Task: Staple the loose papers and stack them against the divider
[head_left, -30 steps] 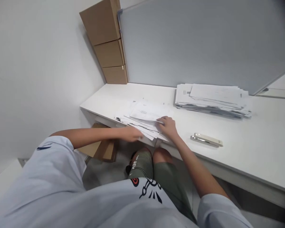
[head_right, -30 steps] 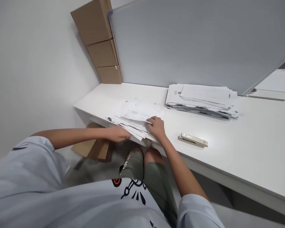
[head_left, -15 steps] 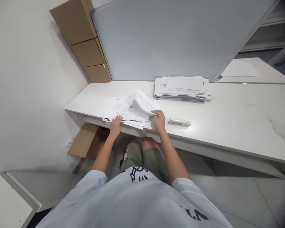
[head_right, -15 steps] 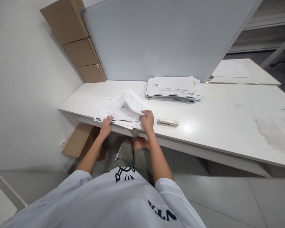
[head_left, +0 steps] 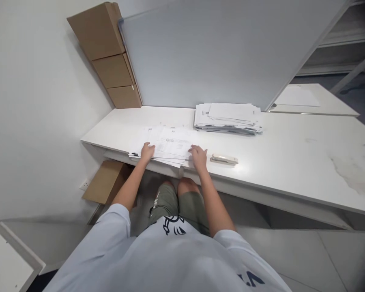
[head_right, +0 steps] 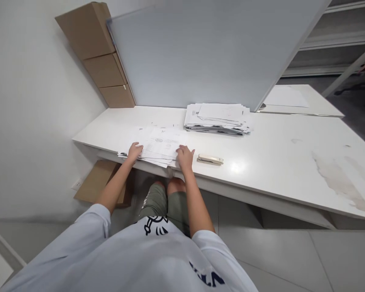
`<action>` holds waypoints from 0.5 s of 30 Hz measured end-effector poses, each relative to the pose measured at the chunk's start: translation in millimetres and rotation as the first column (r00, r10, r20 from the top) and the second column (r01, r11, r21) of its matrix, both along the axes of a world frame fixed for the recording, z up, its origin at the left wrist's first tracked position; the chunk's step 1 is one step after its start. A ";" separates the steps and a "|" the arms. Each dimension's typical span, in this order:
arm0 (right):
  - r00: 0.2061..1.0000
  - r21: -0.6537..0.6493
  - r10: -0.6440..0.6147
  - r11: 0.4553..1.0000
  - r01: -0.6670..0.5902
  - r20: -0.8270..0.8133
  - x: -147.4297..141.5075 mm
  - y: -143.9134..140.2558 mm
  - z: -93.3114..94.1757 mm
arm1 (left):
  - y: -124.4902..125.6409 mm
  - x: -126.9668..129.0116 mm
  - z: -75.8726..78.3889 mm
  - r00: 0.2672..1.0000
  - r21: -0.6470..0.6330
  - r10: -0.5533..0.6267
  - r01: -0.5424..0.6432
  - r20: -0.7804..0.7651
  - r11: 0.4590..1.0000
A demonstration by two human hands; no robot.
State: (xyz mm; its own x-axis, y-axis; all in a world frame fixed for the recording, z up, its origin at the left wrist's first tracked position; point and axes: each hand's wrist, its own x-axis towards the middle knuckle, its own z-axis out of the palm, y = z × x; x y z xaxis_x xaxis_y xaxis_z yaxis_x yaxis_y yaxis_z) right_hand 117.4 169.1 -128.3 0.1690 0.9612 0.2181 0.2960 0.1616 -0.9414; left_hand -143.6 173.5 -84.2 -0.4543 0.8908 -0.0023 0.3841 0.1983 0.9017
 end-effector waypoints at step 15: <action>0.998 0.134 0.006 0.991 0.002 -0.058 -0.2 15.3 -3.6 | -0.8 16.2 3.7 0.846 0.285 -0.327 0.219 0.421 0.933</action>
State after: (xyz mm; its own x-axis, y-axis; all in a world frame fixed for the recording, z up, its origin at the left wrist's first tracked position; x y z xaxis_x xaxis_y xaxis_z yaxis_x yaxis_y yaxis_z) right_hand 117.2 184.3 -131.9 0.1833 0.9243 0.3348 0.2412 0.2879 -0.9268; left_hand -127.4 172.8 -80.5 -0.1881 0.9803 0.0601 -0.0703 -0.0745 0.9947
